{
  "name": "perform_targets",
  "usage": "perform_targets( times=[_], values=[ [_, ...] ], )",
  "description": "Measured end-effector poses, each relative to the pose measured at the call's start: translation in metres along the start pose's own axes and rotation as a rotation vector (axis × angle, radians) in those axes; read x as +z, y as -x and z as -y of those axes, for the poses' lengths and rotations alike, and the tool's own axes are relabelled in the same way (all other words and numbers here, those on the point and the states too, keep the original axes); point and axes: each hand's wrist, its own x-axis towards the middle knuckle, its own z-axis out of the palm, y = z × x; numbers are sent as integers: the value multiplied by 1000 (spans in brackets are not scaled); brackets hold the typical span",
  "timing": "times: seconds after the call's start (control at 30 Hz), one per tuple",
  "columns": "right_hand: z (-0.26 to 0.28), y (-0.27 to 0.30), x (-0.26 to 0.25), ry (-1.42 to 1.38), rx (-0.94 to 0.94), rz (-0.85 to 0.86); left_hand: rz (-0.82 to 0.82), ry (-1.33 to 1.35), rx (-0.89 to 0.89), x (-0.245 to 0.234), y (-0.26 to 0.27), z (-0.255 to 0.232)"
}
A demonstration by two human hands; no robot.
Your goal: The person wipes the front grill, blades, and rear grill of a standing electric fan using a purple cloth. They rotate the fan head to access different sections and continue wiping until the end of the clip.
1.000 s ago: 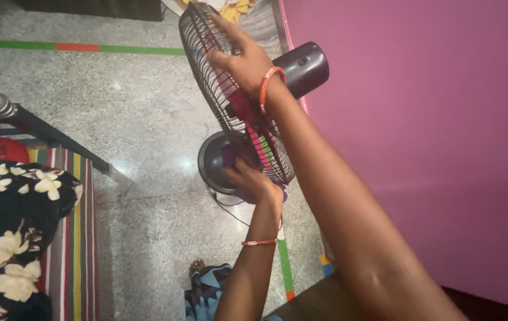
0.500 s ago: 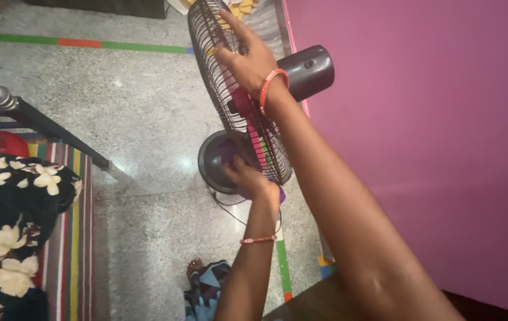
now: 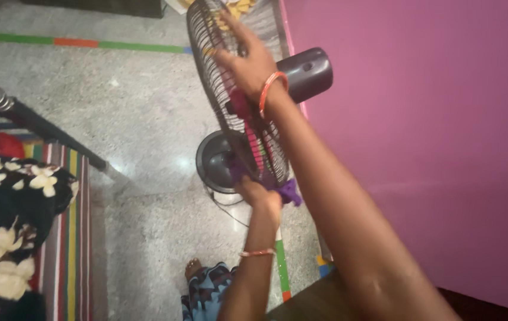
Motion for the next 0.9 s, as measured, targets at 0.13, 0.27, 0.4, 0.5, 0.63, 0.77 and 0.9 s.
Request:
perform_targets(
  times=[0.13,0.27,0.4,0.5,0.63,0.77,0.9],
  values=[
    [-1,3,-2,148,-32,-21,282,36,-103,-25,-103,-13],
    [-3,3,-3,180,-40,-4,293,-168,-112,-25,-200,-36],
    [-2,2,0,175,-16,-13,399,-198,-99,-20,-203,-38],
    [-1,-4,-1,182,-61,8,454,-119,44,-4,-143,-32],
    [1,-8,-11,126,9,66,310,-176,224,24,-48,-33],
    [6,1,-13,174,-9,62,314,-498,636,85,-55,-71],
    [11,15,-7,224,-25,0,553,-532,630,140,-136,-117]
  ],
)
